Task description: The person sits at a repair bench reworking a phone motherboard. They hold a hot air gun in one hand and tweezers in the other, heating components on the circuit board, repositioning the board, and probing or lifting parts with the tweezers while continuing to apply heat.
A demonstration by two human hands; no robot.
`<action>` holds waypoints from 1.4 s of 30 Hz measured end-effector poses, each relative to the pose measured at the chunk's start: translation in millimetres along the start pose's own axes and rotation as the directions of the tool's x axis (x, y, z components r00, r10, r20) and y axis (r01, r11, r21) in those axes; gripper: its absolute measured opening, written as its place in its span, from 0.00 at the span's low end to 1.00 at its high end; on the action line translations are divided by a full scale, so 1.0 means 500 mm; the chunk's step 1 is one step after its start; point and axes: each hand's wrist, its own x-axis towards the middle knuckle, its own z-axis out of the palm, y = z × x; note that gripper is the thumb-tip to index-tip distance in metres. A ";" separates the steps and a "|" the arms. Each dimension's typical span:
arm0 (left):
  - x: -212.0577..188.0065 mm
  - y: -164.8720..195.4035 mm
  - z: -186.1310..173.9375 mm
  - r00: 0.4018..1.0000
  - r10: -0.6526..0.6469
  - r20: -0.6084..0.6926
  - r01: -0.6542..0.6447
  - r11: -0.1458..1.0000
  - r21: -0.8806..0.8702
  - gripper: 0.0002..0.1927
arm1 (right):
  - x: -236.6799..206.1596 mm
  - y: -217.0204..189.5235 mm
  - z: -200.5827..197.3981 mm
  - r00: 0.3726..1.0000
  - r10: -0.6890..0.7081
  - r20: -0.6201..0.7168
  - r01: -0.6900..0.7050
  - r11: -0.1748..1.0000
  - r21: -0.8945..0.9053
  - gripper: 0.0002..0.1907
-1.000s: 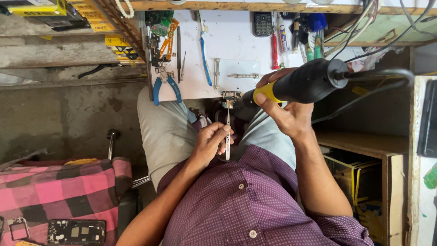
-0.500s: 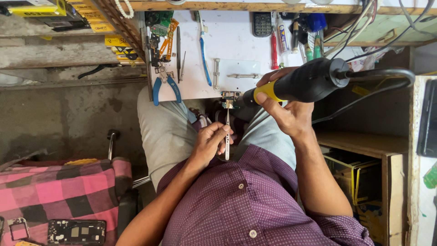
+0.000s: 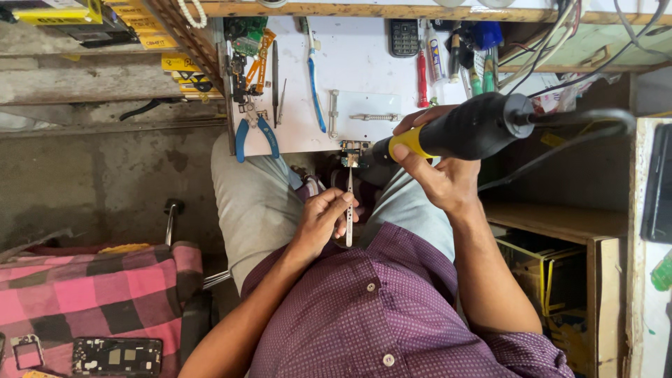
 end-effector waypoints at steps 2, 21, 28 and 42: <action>-0.001 0.001 0.000 1.000 -0.005 0.002 0.005 1.000 0.017 0.16 | -0.001 0.001 0.001 1.000 -0.009 0.006 0.009 1.000 0.016 0.20; 0.001 0.004 0.005 1.000 0.019 0.000 -0.019 1.000 0.002 0.15 | -0.007 0.006 -0.005 1.000 0.003 -0.010 -0.003 1.000 0.014 0.20; 0.003 -0.001 0.002 0.997 0.072 -0.013 -0.070 0.992 0.101 0.14 | -0.014 0.007 -0.005 1.000 0.012 -0.017 -0.011 0.999 0.045 0.21; -0.015 0.018 0.012 0.997 0.069 -0.017 -0.060 0.946 0.320 0.12 | -0.021 0.019 -0.011 0.999 0.019 -0.043 -0.015 0.997 0.076 0.21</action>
